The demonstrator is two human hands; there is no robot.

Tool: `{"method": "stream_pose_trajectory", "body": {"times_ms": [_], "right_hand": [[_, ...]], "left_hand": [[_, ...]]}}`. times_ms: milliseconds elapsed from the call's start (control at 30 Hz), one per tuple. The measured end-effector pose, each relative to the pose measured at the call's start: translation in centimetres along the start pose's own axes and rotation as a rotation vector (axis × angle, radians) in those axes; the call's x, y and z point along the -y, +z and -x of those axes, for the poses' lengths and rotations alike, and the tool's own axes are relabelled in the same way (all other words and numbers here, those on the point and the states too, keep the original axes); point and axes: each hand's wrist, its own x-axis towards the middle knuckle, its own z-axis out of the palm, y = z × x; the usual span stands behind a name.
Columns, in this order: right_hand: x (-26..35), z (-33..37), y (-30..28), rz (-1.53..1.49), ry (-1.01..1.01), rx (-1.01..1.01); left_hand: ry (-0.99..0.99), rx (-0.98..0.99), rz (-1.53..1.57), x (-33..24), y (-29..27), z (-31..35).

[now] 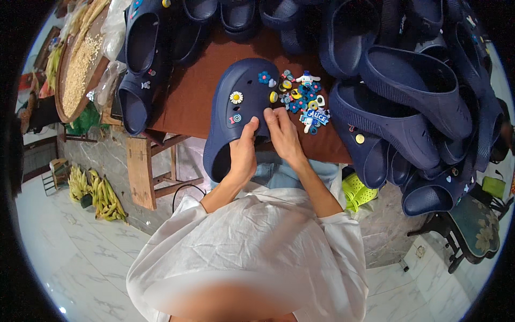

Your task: Manually attaching decorative charms and labels to rubber clogs.

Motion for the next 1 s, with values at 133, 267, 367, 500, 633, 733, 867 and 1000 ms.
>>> {"method": "stream_pose_trajectory", "body": {"times_ms": [133,267,367,500,633,733,867,1000], "right_hand": [[0.0,-0.4,0.2,0.018,-0.058,0.041],[-0.2,-0.5,0.8,0.098,-0.136,-0.036],[-0.6,-0.6,1.2,0.146,-0.243,-0.094],[-1.2,-0.5,1.4,0.1,-0.268,-0.13],[-1.6,-0.5,1.2,0.086,-0.283,-0.154],[-1.6,-0.5,1.1,0.077,-0.262,-0.153],[-1.2,-0.8,1.2,0.074,-0.254,-0.153],[-0.3,-1.0,0.8,0.155,-0.24,-0.116]], "left_hand": [[-0.039,0.02,0.045,-0.5,-0.2,-0.2],[-0.104,0.019,0.08,-1.1,-0.6,-0.3],[-0.116,0.009,0.109,-1.1,-0.5,-0.3],[-0.134,0.025,0.126,-0.9,-0.5,-0.1],[-0.172,0.047,0.106,-1.0,-0.5,0.1],[-0.2,0.04,0.114,-1.2,-0.4,0.2],[-0.225,0.026,0.114,-1.9,-0.3,0.3],[-0.147,0.054,0.093,-2.4,0.0,0.2]]}}
